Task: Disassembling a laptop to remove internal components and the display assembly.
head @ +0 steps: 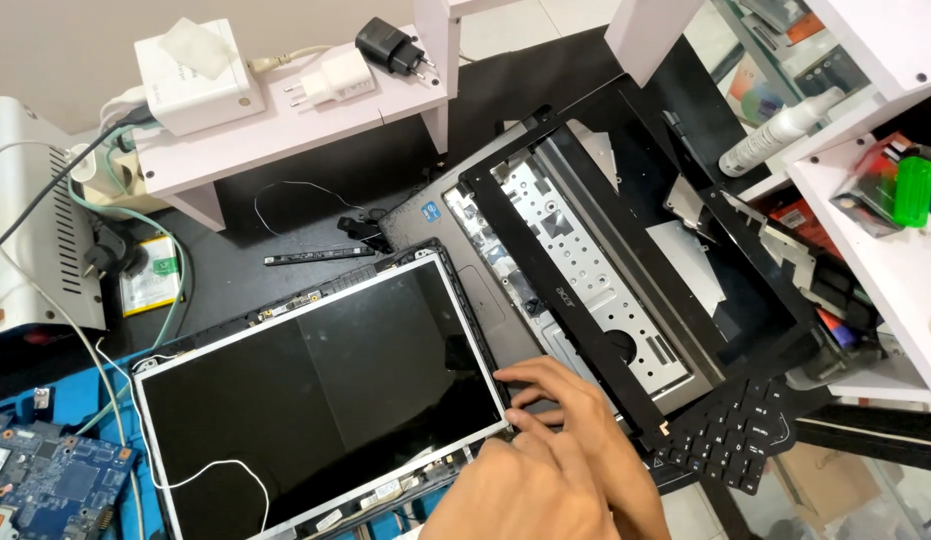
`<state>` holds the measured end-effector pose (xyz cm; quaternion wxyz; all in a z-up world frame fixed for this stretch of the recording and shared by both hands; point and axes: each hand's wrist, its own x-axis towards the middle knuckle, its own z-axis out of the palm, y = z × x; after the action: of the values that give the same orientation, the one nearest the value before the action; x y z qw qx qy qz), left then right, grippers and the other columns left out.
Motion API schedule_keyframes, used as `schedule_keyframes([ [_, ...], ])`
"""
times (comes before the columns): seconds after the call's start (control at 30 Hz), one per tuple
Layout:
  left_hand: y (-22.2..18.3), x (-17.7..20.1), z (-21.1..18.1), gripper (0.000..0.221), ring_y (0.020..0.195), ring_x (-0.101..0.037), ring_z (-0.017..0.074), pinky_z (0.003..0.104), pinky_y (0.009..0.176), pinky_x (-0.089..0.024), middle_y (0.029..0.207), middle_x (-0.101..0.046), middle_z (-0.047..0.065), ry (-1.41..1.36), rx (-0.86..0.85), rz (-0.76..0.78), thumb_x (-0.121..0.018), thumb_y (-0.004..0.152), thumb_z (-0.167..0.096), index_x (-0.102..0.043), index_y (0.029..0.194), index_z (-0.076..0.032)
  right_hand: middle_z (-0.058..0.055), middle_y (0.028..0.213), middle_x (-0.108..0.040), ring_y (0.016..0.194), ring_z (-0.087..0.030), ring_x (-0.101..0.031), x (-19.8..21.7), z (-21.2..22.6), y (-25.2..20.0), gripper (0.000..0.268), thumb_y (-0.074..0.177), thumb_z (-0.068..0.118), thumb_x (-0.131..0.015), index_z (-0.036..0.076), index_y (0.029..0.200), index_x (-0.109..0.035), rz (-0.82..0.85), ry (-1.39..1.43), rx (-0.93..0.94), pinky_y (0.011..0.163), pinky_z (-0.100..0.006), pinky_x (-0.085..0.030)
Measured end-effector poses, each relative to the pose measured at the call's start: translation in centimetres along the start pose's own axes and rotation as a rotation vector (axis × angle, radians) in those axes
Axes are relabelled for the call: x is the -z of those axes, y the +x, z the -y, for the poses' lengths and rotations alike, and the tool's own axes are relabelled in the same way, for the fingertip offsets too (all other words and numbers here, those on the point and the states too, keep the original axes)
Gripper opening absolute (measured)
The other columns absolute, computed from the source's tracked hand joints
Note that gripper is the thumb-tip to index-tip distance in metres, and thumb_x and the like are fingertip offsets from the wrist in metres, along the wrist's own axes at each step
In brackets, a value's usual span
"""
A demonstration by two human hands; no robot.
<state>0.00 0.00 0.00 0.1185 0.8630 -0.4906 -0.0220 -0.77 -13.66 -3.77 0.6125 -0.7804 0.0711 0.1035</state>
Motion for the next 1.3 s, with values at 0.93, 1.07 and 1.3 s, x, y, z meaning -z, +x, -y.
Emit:
schedule_keyframes([
  [0.93, 0.6, 1.0, -1.0, 0.040, 0.053, -0.056, 0.0236, 0.030, 0.023, -0.040, 0.076, -0.050, 0.024, 0.113, 0.035, 0.025, -0.061, 0.088, -0.019, -0.066, 0.073, 0.018, -0.016, 0.133, -0.068, 0.111, -0.026, -0.068, -0.3, 0.0, -2.5, 0.031, 0.091, 0.015, -0.057, -0.003, 0.115, -0.067, -0.047, -0.116, 0.295, 0.098, -0.038, -0.052],
  [1.07, 0.5, 1.2, -0.9, 0.036, 0.052, -0.057, 0.0242, 0.031, 0.023, -0.040, 0.079, -0.050, 0.026, 0.150, -0.010, 0.070, -0.061, 0.089, -0.016, -0.067, 0.074, 0.017, -0.017, 0.137, -0.065, 0.111, -0.027, -0.068, -0.4, -1.0, -2.0, 0.022, 0.094, 0.015, -0.060, -0.002, 0.107, -0.064, -0.105, -0.046, 0.312, 0.097, -0.037, -0.055],
  [1.3, 0.5, 1.8, -0.7, 0.038, 0.060, -0.057, 0.0260, 0.032, 0.027, -0.040, 0.079, -0.051, 0.025, 0.116, 0.015, 0.022, -0.062, 0.086, -0.019, -0.068, 0.071, 0.016, -0.014, 0.125, -0.066, 0.105, -0.026, -0.065, -0.3, 0.1, -2.6, 0.039, 0.088, 0.016, -0.055, 0.000, 0.121, -0.069, -0.098, -0.044, 0.139, 0.101, -0.037, -0.047],
])
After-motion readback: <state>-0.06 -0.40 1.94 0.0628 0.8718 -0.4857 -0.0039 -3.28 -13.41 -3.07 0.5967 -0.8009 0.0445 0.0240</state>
